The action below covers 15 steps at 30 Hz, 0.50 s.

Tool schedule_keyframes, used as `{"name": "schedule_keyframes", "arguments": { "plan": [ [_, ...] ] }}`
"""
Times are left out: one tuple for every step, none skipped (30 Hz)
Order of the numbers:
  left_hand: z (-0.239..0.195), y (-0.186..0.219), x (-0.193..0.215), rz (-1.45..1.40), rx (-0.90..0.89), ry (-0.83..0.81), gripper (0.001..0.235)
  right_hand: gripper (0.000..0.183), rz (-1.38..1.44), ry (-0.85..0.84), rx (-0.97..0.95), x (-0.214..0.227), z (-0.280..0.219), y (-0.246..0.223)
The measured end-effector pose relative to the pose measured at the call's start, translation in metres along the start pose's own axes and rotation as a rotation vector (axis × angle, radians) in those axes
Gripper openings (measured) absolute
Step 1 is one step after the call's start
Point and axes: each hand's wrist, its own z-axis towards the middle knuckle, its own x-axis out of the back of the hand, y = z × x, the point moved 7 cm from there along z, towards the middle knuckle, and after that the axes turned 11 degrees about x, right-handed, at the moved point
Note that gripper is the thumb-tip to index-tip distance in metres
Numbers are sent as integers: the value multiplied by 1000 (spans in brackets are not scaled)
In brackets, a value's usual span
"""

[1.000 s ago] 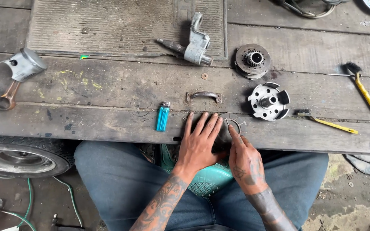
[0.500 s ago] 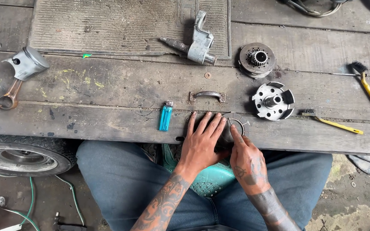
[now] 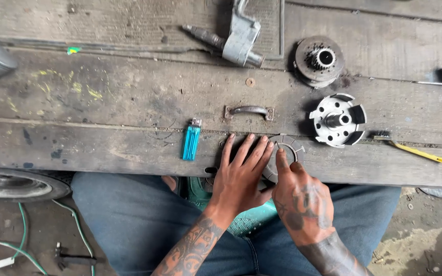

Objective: A person is sitting on the floor, attempting to fit a metal ring onto a motorcycle clutch component on a wooden workbench.

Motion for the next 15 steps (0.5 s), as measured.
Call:
{"name": "schedule_keyframes", "arguments": {
  "plan": [
    [0, -2, -1, -2, 10, -8, 88, 66, 1, -13, 4, 1, 2, -1],
    [-1, -1, -1, -17, 8, -19, 90, 64, 0, -32, 1, 2, 3, -1],
    [1, -1, 0, -30, 0, -21, 92, 63, -1, -40, -3, 5, 6, -1],
    [0, -2, 1, -29, 2, -21, 92, 63, -1, -41, -1, 6, 5, -1],
    [1, -2, 0, -30, 1, -33, 92, 64, 21, -45, -3, 6, 4, 0],
    [0, -1, -1, -32, 0, -46, 92, 65, 42, -49, -6, 7, 3, 1],
    [-1, -1, -1, -31, -2, -40, 92, 65, 40, -44, -5, 8, 2, 3],
    [-3, -2, -2, -37, 4, -52, 90, 64, 92, -50, -17, 7, 1, 7],
    [-2, -3, -4, -41, 4, -61, 89, 62, 145, -49, -32, 6, 3, 10],
    [2, -4, -3, -38, -5, -52, 89, 62, 145, -37, -34, 5, 6, 12],
    [1, -3, -2, -23, -3, -74, 90, 63, 131, -19, -17, 4, 4, 12],
    [-2, -2, -2, -8, 0, -95, 92, 64, 118, -1, 0, 2, 2, 11],
    [-7, -3, -4, -7, 12, -97, 92, 64, 117, -9, 9, -1, -1, 10],
    [-12, -2, -5, 7, 15, -99, 92, 64, 131, -28, 1, -3, -5, 11],
    [-6, -3, -7, 24, -6, -84, 92, 64, 142, -18, -16, -2, 0, 14]
  ]
}}
